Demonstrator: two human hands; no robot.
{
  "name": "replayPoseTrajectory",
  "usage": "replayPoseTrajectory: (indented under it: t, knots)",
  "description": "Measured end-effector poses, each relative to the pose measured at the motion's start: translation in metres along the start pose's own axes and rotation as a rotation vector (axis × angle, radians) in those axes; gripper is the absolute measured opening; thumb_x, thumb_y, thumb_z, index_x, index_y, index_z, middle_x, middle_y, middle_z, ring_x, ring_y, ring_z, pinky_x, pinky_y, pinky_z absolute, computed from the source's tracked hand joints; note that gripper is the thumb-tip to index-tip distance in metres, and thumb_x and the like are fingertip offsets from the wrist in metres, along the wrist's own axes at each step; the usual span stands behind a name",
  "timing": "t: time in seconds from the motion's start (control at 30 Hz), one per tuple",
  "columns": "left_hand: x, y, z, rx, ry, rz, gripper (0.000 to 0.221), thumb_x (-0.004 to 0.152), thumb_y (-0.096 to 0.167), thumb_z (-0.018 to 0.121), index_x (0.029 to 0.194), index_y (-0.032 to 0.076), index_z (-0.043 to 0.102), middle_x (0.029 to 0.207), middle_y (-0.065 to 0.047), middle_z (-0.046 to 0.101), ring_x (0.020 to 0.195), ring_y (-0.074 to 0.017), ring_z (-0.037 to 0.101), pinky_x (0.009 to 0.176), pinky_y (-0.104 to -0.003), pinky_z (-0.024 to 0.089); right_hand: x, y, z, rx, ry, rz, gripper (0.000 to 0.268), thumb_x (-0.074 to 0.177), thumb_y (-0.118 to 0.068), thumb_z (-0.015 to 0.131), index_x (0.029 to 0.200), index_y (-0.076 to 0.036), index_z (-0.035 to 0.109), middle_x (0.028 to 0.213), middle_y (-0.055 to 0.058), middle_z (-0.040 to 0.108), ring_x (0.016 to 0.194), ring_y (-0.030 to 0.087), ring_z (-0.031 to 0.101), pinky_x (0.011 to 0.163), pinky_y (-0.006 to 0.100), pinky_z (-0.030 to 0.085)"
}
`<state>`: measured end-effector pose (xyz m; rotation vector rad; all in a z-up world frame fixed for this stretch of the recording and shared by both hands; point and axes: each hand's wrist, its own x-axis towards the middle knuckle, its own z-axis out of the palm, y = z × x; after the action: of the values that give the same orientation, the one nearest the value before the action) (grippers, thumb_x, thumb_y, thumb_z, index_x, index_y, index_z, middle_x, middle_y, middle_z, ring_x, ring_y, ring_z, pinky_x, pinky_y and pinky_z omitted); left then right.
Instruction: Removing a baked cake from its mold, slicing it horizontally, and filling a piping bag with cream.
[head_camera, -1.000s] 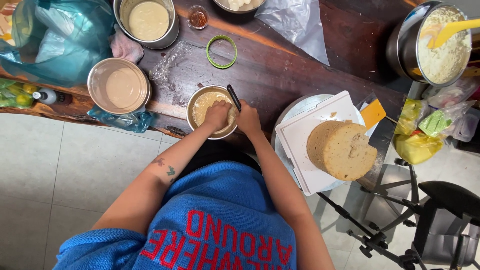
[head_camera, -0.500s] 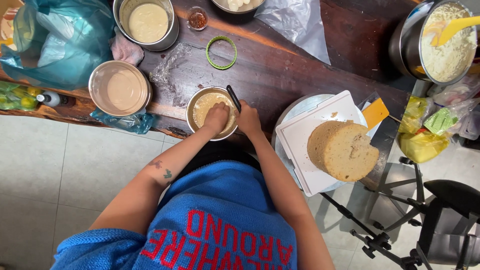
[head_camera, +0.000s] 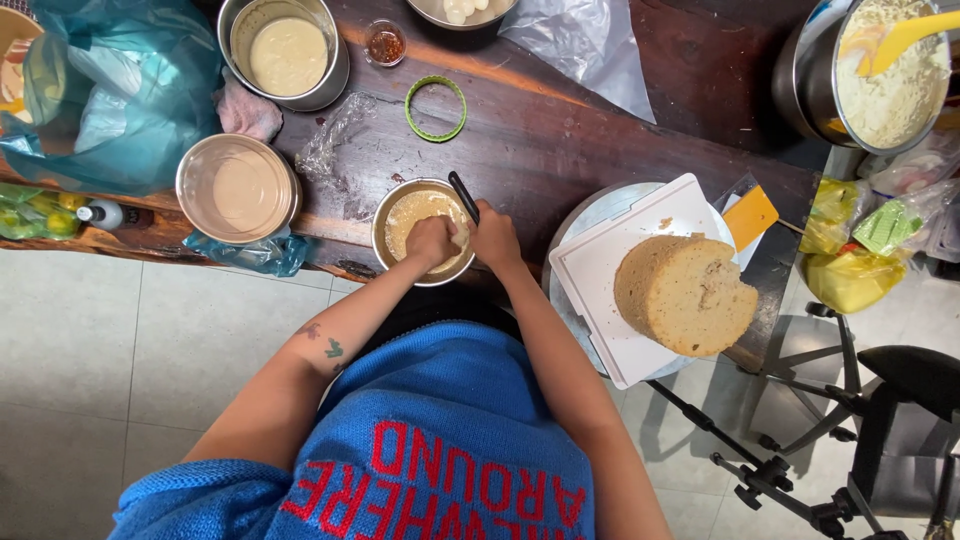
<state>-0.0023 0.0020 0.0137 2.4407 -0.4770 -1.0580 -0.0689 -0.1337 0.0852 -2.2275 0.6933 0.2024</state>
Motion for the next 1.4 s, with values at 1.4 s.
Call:
replayPoseTrajectory:
  t: [1.4]
  knots:
    - [-0.164,0.286,-0.072,-0.435,-0.012,1.161,0.042,0.083,0.009,0.082,0.123,0.008,0.069,0.123,-0.009,0.072,0.118,-0.0214,0.067,0.101,-0.036,0.054,-0.191,0.047,-0.242,1.266,0.300,0.170,0.019,0.097,-0.005,0.068,0.115,0.001,0.066,0.074,0.003,0.067,0.040,0.004,0.039,0.034,0.022,0.022]
